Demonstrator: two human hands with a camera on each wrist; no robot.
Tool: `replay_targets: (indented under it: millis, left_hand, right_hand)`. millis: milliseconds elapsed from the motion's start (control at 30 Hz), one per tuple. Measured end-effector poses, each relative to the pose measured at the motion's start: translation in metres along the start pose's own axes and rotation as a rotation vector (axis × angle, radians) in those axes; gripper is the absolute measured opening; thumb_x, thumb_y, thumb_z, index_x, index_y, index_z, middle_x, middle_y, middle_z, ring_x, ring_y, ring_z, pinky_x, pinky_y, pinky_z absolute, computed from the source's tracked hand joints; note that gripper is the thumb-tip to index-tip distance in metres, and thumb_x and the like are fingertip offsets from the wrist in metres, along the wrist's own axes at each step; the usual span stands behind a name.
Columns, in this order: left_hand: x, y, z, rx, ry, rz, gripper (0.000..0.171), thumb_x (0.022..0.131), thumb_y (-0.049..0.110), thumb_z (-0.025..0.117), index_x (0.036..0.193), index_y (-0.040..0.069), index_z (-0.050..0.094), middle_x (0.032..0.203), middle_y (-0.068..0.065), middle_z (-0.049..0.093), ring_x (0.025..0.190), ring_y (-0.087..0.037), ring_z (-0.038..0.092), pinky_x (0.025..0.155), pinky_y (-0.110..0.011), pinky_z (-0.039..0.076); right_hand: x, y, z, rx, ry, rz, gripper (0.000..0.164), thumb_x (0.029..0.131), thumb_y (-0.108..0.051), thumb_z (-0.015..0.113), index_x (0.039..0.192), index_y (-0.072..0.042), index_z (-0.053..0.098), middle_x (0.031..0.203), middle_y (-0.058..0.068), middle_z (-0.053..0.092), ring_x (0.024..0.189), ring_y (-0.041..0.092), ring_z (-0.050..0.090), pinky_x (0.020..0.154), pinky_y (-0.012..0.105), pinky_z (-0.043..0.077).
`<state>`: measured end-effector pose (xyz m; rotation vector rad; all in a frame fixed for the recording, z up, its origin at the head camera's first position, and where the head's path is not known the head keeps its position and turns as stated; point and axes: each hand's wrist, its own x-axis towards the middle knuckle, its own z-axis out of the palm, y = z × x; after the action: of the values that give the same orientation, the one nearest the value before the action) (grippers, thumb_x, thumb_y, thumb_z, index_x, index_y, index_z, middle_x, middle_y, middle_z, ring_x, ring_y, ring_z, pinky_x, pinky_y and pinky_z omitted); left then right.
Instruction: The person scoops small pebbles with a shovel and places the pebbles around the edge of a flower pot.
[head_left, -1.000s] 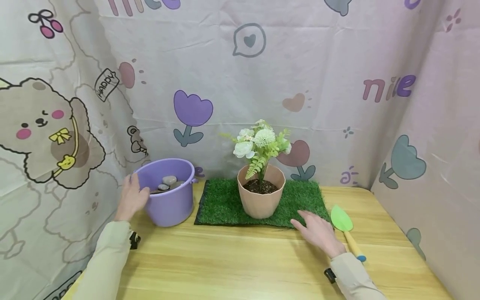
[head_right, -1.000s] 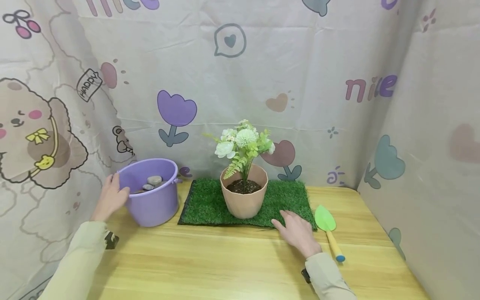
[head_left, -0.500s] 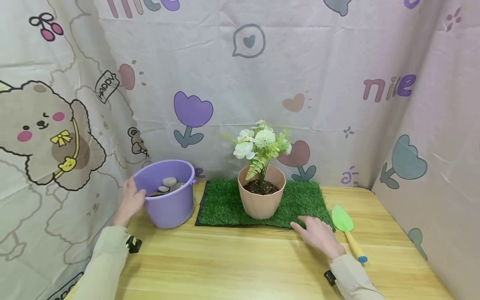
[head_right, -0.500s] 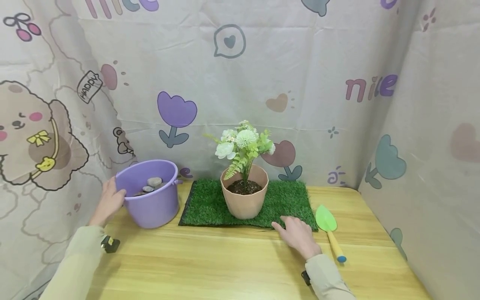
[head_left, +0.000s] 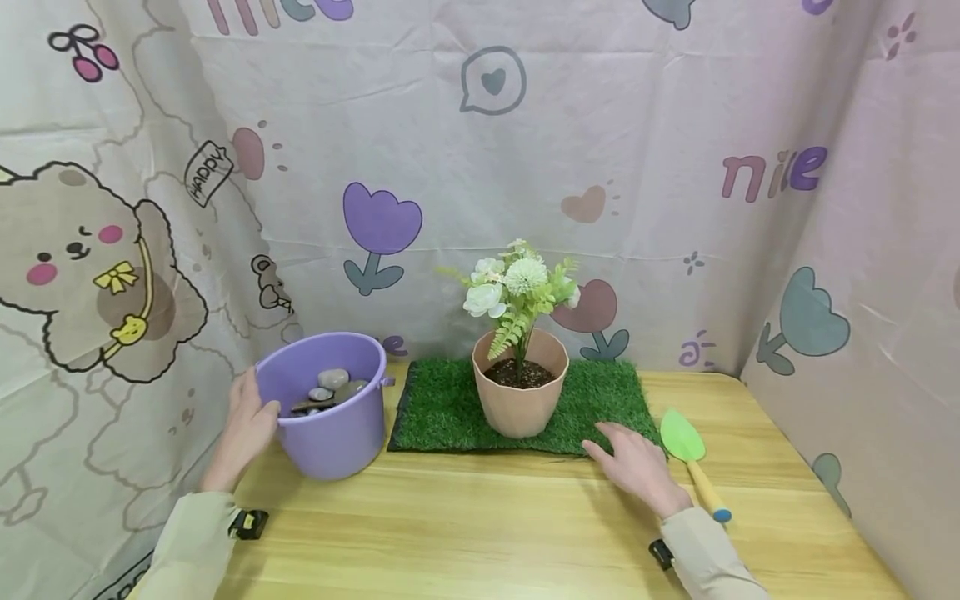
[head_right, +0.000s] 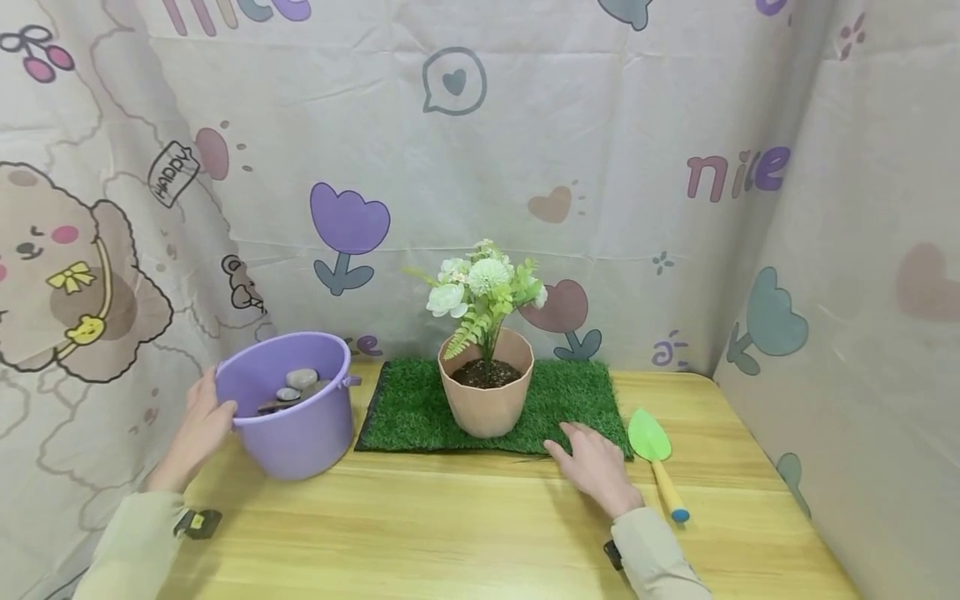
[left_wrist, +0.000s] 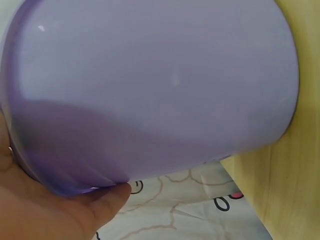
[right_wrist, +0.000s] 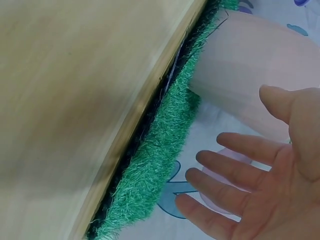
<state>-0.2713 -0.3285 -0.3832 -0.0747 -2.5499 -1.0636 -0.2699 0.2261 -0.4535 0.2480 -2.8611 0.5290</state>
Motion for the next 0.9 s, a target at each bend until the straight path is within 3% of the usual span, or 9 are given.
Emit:
replay_targets:
  millis: [300,467,567,733,800,900]
  left_hand:
    - [-0.029,0.007,-0.002,-0.025,0.045,0.018,0.076,0.09,-0.002,0.037,0.154,-0.005,-0.002,0.151,-0.044,0.003,0.137,-0.061,0.009,0.105,-0.077,0.014]
    - [-0.041,0.007,-0.007,-0.018,0.029,-0.007,0.076,0.091,0.0,0.04,0.153,-0.009,-0.003,0.149,-0.046,0.002,0.134,-0.064,0.012,0.103,-0.078,0.015]
    - [-0.039,0.005,-0.013,-0.053,-0.019,-0.067,0.075,0.093,0.004,0.04,0.151,-0.011,-0.005,0.148,-0.047,0.002,0.135,-0.064,0.01,0.106,-0.076,0.013]
    - [-0.025,-0.006,-0.026,-0.18,-0.165,-0.191,0.073,0.096,0.009,0.031,0.152,-0.005,-0.013,0.153,-0.042,0.0,0.14,-0.059,0.008,0.11,-0.073,0.012]
    - [-0.019,-0.01,-0.03,-0.212,-0.207,-0.213,0.071,0.097,0.01,0.03,0.153,-0.004,-0.011,0.155,-0.04,0.003,0.141,-0.057,0.01,0.111,-0.071,0.014]
    - [-0.01,-0.015,-0.036,-0.208,-0.207,-0.214,0.067,0.099,0.011,0.029,0.154,-0.006,-0.004,0.154,-0.039,0.012,0.139,-0.056,0.018,0.109,-0.07,0.02]
  right_hand:
    - [-0.002,-0.001,-0.004,-0.006,-0.017,0.021,0.06,0.095,-0.053,0.052,0.131,-0.006,0.062,0.129,0.018,0.064,0.113,0.043,0.061,0.085,0.059,0.051]
    - [-0.001,-0.002,-0.006,-0.011,-0.024,0.022,0.059,0.095,-0.053,0.053,0.131,-0.007,0.063,0.128,0.017,0.065,0.111,0.041,0.062,0.082,0.057,0.053]
    - [-0.001,-0.002,-0.009,-0.002,-0.023,0.012,0.059,0.095,-0.052,0.053,0.131,-0.006,0.063,0.127,0.017,0.065,0.108,0.041,0.064,0.081,0.056,0.053]
    - [0.0,-0.002,-0.013,0.001,-0.025,0.002,0.058,0.096,-0.051,0.053,0.131,-0.006,0.062,0.125,0.018,0.066,0.104,0.04,0.066,0.08,0.054,0.054]
    - [0.0,-0.001,-0.013,0.0,-0.027,-0.005,0.057,0.096,-0.05,0.054,0.13,-0.006,0.063,0.123,0.018,0.067,0.102,0.039,0.067,0.079,0.053,0.055]
    - [-0.001,0.001,-0.014,-0.001,-0.024,-0.018,0.053,0.096,-0.048,0.055,0.126,-0.005,0.065,0.121,0.016,0.069,0.102,0.038,0.067,0.079,0.052,0.055]
